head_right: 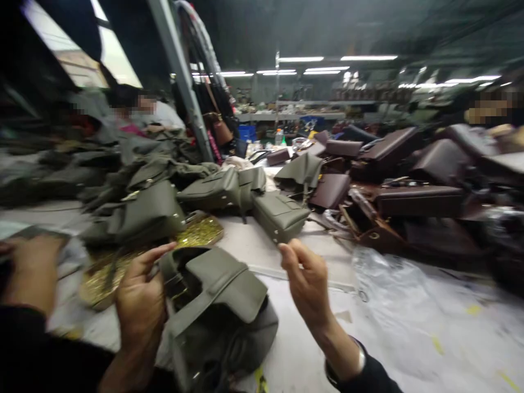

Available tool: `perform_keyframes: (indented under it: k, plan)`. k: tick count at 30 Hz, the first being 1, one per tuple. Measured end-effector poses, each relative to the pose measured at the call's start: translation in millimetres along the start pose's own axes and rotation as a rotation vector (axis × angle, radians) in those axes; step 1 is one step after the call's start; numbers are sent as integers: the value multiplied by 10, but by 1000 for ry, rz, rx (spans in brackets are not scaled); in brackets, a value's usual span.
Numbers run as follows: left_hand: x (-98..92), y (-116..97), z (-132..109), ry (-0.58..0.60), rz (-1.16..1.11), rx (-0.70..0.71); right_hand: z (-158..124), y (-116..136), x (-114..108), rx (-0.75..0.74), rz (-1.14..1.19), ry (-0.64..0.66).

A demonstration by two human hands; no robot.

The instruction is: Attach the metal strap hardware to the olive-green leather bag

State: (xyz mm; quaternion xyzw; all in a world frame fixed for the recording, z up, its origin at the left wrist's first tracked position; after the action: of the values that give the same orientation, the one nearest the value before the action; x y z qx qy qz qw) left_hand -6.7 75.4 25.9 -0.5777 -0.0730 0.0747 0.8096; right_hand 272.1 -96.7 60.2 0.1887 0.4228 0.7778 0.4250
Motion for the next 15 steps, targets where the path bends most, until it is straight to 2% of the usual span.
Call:
perform_keyframes:
  k: [2, 3, 5, 7, 9, 11, 15]
  plan:
    - [-82, 157, 12, -65, -59, -74, -141, 219, -133, -156, -6, 8]
    - [-86, 233, 1, -77, -72, -104, -242, 377, -138, -287, -3, 51]
    - [-77, 354, -53, -72, -51, -141, -498, 639, 10, -522, -49, 221]
    - [-56, 429, -132, -3, 39, -157, -753, 760, 259, -687, -142, 372]
    - [-57, 432, -193, 90, 157, -122, -929, 759, 480, -760, -197, 430]
    - [-88, 365, -216, 159, 269, -38, -1049, 717, 607, -795, -189, 420]
    - [-151, 179, -227, 282, 461, 166, -1147, 533, 637, -759, -290, 389]
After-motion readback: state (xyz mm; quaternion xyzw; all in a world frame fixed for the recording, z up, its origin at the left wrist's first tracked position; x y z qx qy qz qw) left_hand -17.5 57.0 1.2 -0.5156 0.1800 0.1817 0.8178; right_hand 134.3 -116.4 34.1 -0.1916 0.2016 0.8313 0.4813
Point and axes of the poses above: each hand's wrist, its own z-axis towards the middle knuckle, its own x-axis out of the palm, y = z × x, the point moved 8 cm from there along z, towards the middle knuckle, and after that the axes turned 7 degrees about -y, right-handed, at the moved point
